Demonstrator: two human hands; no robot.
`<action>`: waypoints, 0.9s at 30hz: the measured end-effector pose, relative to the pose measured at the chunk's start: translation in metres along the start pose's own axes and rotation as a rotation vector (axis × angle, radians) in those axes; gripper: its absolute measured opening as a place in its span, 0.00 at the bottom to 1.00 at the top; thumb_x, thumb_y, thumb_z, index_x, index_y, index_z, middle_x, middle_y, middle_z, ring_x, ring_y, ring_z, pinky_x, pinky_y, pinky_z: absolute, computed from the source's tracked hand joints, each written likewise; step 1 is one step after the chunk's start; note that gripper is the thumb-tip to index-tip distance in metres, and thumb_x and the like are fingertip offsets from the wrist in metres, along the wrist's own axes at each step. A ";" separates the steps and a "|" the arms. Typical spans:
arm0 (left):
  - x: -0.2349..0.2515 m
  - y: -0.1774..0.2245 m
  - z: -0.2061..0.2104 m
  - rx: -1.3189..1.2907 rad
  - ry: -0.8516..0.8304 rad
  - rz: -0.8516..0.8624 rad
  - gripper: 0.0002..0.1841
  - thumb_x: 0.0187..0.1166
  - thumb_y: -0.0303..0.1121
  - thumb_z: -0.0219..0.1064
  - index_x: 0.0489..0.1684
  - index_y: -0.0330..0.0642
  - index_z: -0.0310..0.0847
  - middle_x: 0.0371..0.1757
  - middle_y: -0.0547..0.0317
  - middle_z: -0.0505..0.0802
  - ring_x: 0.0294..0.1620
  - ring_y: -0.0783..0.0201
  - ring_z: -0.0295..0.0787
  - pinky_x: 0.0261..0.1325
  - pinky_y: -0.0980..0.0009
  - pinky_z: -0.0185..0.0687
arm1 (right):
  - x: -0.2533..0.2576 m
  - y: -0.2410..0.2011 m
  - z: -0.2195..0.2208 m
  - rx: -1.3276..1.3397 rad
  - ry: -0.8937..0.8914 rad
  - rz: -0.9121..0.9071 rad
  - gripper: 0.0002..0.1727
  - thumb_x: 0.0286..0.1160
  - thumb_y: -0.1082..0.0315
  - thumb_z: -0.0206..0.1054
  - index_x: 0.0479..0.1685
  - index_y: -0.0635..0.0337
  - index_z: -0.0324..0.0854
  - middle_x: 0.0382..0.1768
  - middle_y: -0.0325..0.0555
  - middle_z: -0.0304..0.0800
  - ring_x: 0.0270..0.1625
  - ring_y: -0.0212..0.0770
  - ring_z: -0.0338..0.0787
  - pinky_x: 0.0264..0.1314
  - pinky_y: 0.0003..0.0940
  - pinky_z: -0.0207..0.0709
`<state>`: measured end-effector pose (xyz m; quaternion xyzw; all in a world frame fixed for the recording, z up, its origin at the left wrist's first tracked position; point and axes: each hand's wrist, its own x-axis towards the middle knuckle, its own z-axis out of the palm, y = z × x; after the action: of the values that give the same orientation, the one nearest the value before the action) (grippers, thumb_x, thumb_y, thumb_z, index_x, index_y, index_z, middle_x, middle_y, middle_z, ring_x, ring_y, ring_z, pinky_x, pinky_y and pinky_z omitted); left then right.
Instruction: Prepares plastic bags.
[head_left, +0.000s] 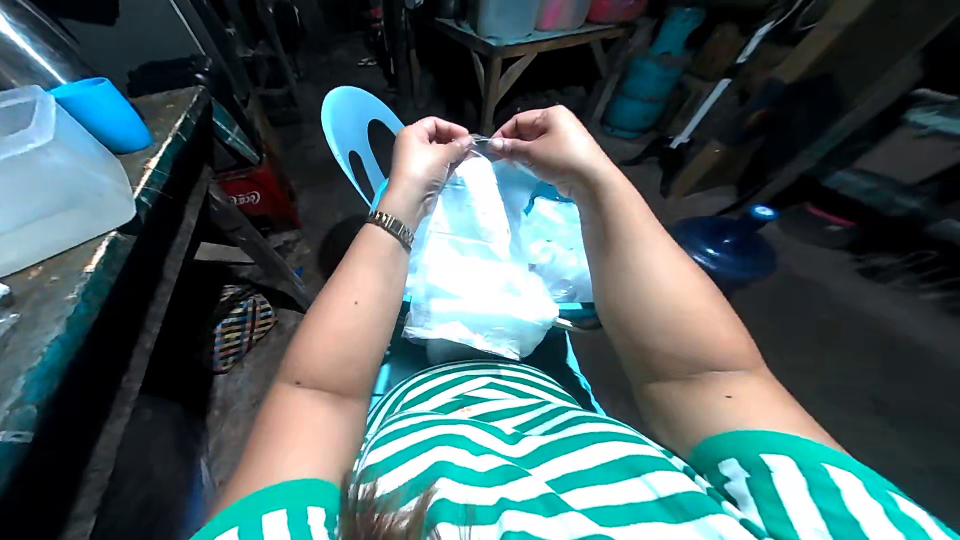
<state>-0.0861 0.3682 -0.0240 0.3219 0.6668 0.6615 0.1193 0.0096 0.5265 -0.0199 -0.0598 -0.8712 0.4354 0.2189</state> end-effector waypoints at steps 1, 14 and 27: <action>-0.001 -0.005 0.003 -0.081 0.009 -0.004 0.06 0.78 0.19 0.67 0.48 0.31 0.79 0.38 0.57 0.87 0.34 0.71 0.87 0.43 0.76 0.87 | 0.001 0.003 0.000 0.011 0.022 -0.005 0.08 0.82 0.67 0.68 0.47 0.63 0.88 0.39 0.40 0.90 0.38 0.25 0.84 0.50 0.27 0.79; -0.007 -0.020 -0.012 -0.462 -0.236 -0.008 0.10 0.86 0.24 0.53 0.33 0.49 0.72 0.30 0.66 0.90 0.22 0.79 0.80 0.22 0.85 0.74 | -0.001 -0.004 0.034 0.819 0.001 0.109 0.12 0.93 0.69 0.49 0.42 0.56 0.77 0.31 0.34 0.85 0.33 0.27 0.86 0.43 0.24 0.84; -0.014 -0.024 -0.037 -0.344 -0.392 -0.008 0.13 0.89 0.33 0.50 0.43 0.53 0.83 0.36 0.71 0.94 0.36 0.78 0.90 0.41 0.78 0.88 | -0.005 0.003 0.023 1.038 -0.104 0.077 0.20 0.97 0.60 0.42 0.40 0.54 0.77 0.27 0.35 0.86 0.32 0.29 0.89 0.41 0.27 0.86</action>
<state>-0.1039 0.3324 -0.0471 0.4161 0.5099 0.6896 0.3021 0.0041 0.5100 -0.0360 0.0461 -0.5477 0.8200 0.1597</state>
